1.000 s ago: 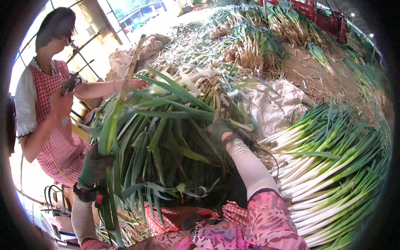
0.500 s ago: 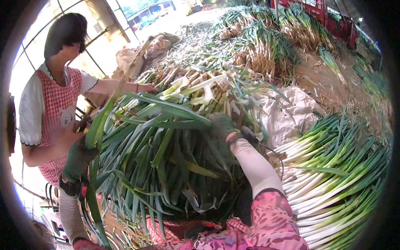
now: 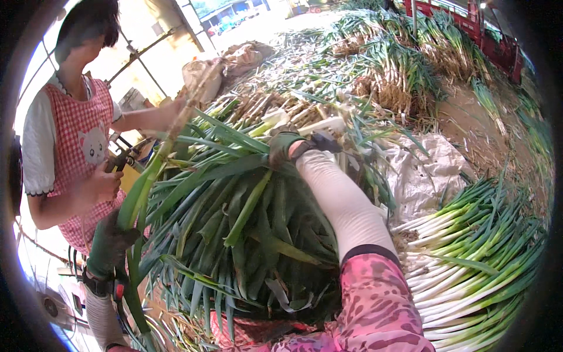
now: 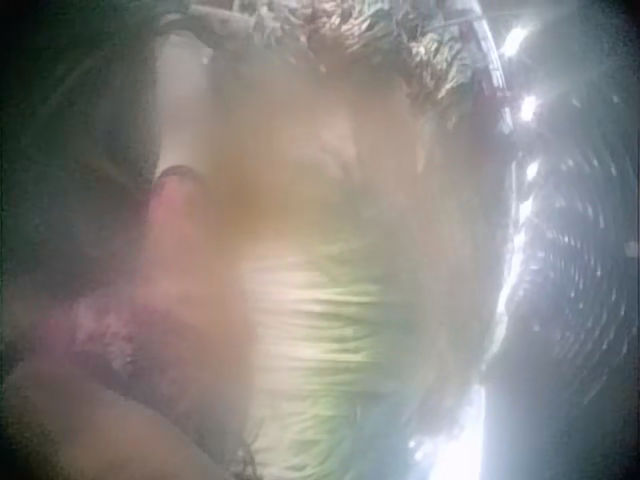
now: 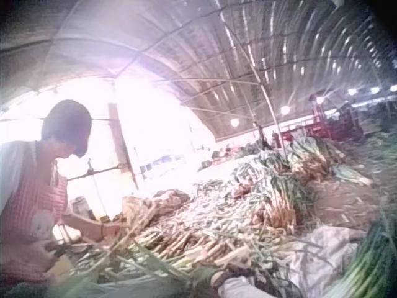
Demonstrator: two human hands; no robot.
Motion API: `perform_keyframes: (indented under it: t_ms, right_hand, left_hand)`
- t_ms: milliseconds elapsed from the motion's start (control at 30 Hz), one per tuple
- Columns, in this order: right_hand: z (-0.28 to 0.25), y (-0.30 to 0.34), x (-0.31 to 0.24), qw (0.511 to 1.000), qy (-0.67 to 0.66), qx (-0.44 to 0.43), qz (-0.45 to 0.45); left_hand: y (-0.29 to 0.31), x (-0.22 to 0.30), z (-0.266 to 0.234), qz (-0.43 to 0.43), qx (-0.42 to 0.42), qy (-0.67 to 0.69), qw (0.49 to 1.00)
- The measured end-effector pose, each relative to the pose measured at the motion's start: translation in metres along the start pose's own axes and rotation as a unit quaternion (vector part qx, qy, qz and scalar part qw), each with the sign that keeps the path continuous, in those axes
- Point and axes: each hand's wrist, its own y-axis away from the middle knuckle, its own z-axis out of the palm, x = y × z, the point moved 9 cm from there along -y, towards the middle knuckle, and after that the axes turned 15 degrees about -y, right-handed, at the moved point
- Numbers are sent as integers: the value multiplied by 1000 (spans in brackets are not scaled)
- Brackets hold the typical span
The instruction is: The person pulls leeks from a pile, peels away the outer layers by hand, and places the cleaned leeks onto a separate stack on the ground.
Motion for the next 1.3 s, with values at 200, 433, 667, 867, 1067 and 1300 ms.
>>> perform_keyframes:
  t_ms: [200,433,667,867,1067,1300]
  right_hand:
    - [35,59,27,968,-154,133,-147]
    - [101,208,-21,970,9,62,-234]
    - [141,309,-115,946,-16,23,-323]
    - [132,338,-154,940,-49,78,-329]
    - [142,372,-118,984,-70,120,-112]
    - [168,410,-154,954,-196,226,-33]
  left_hand:
    - [-6,5,-13,57,20,-99,993]
    - [-49,-17,-28,53,-10,-142,988]
    - [-56,92,111,271,-108,-205,934]
    - [88,96,353,525,-459,-224,681]
    - [132,55,411,124,-560,289,766]
    - [172,40,445,16,-586,284,759]
